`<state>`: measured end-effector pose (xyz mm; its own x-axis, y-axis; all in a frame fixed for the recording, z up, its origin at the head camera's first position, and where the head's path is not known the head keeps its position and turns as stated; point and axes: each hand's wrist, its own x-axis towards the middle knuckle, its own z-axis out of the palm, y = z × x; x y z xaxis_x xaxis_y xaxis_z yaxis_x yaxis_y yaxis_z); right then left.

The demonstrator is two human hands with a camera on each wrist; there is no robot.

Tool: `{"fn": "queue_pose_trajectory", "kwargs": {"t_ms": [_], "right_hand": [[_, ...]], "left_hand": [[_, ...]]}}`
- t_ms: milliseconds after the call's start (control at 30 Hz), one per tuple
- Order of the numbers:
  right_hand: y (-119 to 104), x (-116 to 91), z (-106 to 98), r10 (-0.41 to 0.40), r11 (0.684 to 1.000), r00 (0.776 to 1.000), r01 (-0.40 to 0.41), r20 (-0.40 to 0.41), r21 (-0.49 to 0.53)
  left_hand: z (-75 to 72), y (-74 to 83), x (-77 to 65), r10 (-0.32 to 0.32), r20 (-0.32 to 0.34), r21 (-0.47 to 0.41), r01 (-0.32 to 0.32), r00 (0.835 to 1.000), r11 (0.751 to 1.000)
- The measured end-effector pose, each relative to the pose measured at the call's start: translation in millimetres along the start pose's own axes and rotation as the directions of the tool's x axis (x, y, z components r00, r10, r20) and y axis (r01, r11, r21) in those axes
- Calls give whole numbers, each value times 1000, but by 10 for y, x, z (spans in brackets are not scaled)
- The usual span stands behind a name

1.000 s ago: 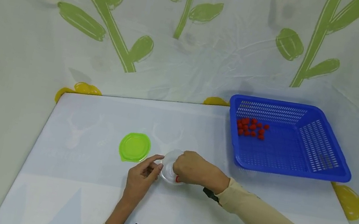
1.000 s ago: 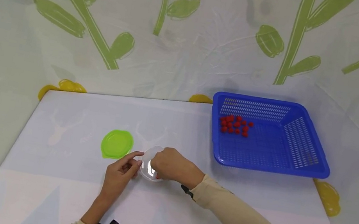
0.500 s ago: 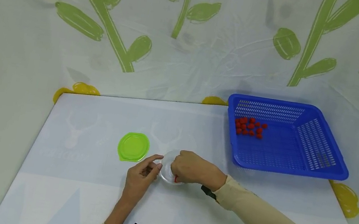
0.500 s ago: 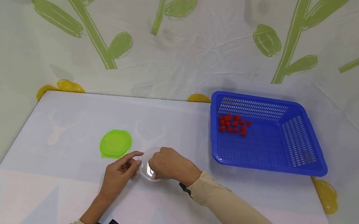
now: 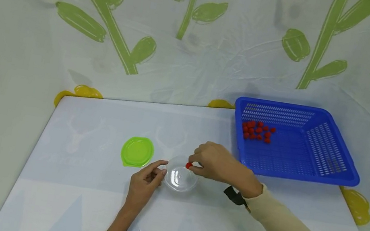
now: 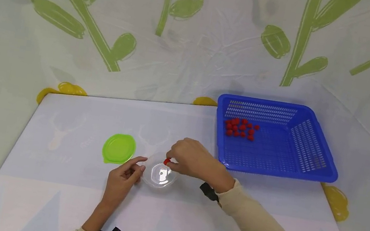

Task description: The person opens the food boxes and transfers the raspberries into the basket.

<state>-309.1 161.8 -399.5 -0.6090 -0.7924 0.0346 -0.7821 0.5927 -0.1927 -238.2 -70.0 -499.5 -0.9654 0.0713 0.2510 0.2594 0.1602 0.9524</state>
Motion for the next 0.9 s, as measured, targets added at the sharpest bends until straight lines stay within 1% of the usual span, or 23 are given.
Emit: {"fn": "queue_pose_trajectory", "kwargs": {"t_ms": [67,133,233,367,467,533,633,733,833,900], "right_hand": [[99,-95,-107,58,998,997,-56,-45,36],[213,-202,-209,117,991,990,-112,-81,68],[389,-359,-365,227,969,970,-216,-91,116],[639,-549,-549,354,929,930,-339,-98,147],[834,-683,-678,444,890,891,-425,-98,164],[967,-759,-751,498,860,863,-479,-85,176],[1165,-849,-815,572,813,819,-557,-54,170],[1356,-924,-816,625,772,781,-614,-19,162],[1526,-997,-767,653,747,757,-645,3,161],[1625,-1042,-722,662,737,749,-656,19,165]], "left_hand": [[0,-4,-1,-3,-1,2,3,1000,1000],[0,-7,-3,-8,-1,2,8,1000,1000],[1,-12,-6,-19,1,-2,19,1000,1000],[6,-13,-8,-27,-6,4,27,1000,1000],[10,-2,-10,-33,-10,8,33,999,999],[10,8,-12,-40,-8,9,40,999,999],[7,16,-17,-49,-8,12,49,999,999],[6,18,-16,-48,-10,18,48,999,999],[6,10,-11,-44,-10,13,44,999,999],[8,3,-10,-42,-5,10,42,999,999]]}}
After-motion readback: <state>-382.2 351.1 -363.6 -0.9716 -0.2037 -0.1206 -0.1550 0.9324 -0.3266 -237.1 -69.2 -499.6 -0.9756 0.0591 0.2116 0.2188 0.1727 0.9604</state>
